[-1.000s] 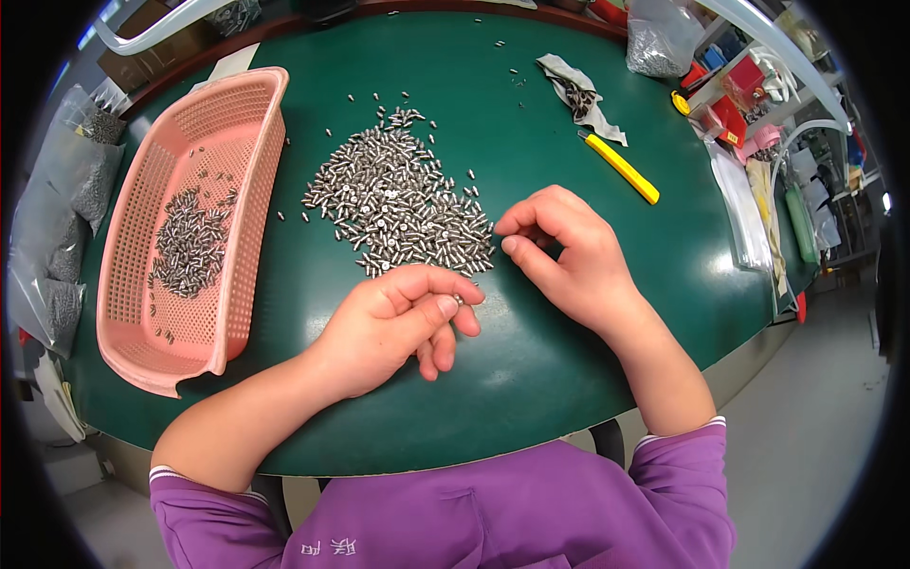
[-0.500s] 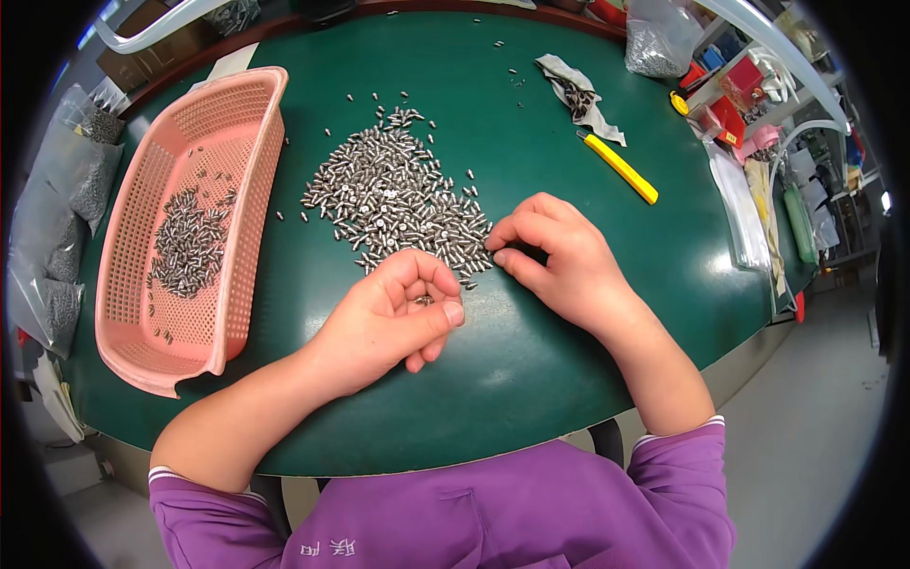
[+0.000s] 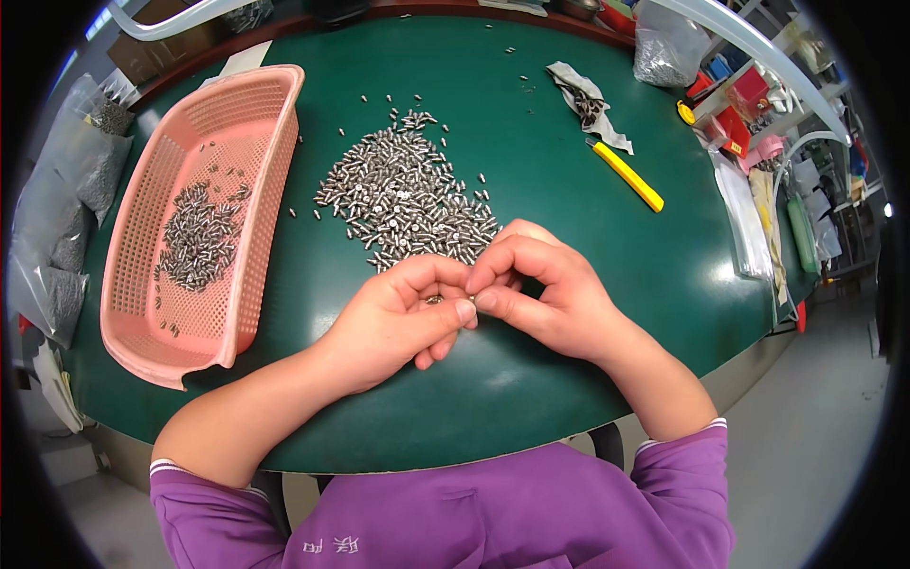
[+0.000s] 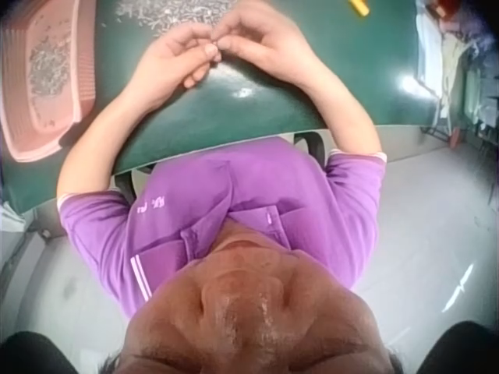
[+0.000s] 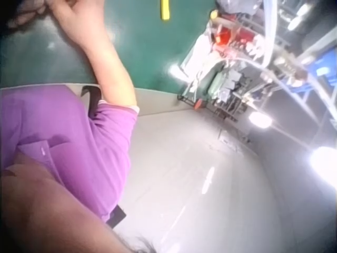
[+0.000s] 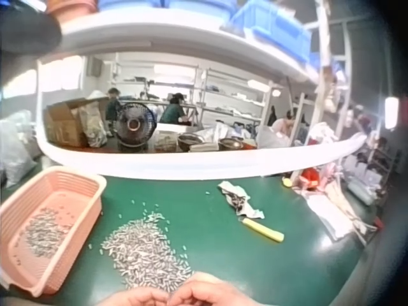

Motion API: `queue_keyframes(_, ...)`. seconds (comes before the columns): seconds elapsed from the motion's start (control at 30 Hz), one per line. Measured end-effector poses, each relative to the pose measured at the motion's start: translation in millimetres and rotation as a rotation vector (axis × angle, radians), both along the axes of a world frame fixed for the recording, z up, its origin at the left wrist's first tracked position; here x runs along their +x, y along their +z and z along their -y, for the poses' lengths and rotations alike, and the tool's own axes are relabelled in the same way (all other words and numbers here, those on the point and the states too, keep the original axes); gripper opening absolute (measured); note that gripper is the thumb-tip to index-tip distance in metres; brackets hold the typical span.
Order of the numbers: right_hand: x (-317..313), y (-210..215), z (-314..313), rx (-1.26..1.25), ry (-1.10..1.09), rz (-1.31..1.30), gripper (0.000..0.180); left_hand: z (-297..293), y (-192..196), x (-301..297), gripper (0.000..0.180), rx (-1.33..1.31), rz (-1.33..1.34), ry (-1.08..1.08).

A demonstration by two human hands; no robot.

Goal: Sorting and inspecting small metal hardware components on a workbench.

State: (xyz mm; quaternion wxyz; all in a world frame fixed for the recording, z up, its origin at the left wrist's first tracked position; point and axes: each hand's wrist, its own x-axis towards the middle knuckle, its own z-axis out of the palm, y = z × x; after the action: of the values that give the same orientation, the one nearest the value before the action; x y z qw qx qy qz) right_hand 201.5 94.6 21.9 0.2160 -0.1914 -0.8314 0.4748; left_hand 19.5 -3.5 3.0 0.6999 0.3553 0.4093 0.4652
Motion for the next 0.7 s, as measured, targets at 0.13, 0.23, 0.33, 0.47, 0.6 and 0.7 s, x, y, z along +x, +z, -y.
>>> queue_keyframes(0.13, 0.3, 0.1, 0.1, 0.008, 0.016, -0.049, 0.012, 1.1, -1.0, 1.4, 0.015, 0.009, -0.013, 0.022)
queue_keyframes(0.23, -2.0, 1.7, -1.6, 0.050, -0.036, -0.043, 0.013, -0.5, -3.8, -0.8, 0.012, 0.001, 0.004, 0.030)
queue_keyframes(0.33, 0.2, -0.1, -5.7, 0.259, -0.044, -0.088, 0.016, 0.0, -2.7, 1.1, 0.011, -0.003, 0.009, 0.037)
queue_keyframes(0.47, 2.4, -2.1, -6.6, 0.428, -0.016, -0.114, 0.019, -0.1, -1.4, 2.1, 0.011, -0.022, 0.002, 0.041)
queue_keyframes(0.6, 1.5, -0.6, -5.5, 0.467, -0.019, -0.131, 0.022, -0.2, -2.1, 0.3, 0.012, -0.026, 0.036, 0.038)
queue_keyframes(0.7, 2.0, -1.0, -5.2, 0.446, -0.018, -0.133, 0.022, 0.3, -1.6, 0.3, 0.012, -0.025, 0.032, 0.037)
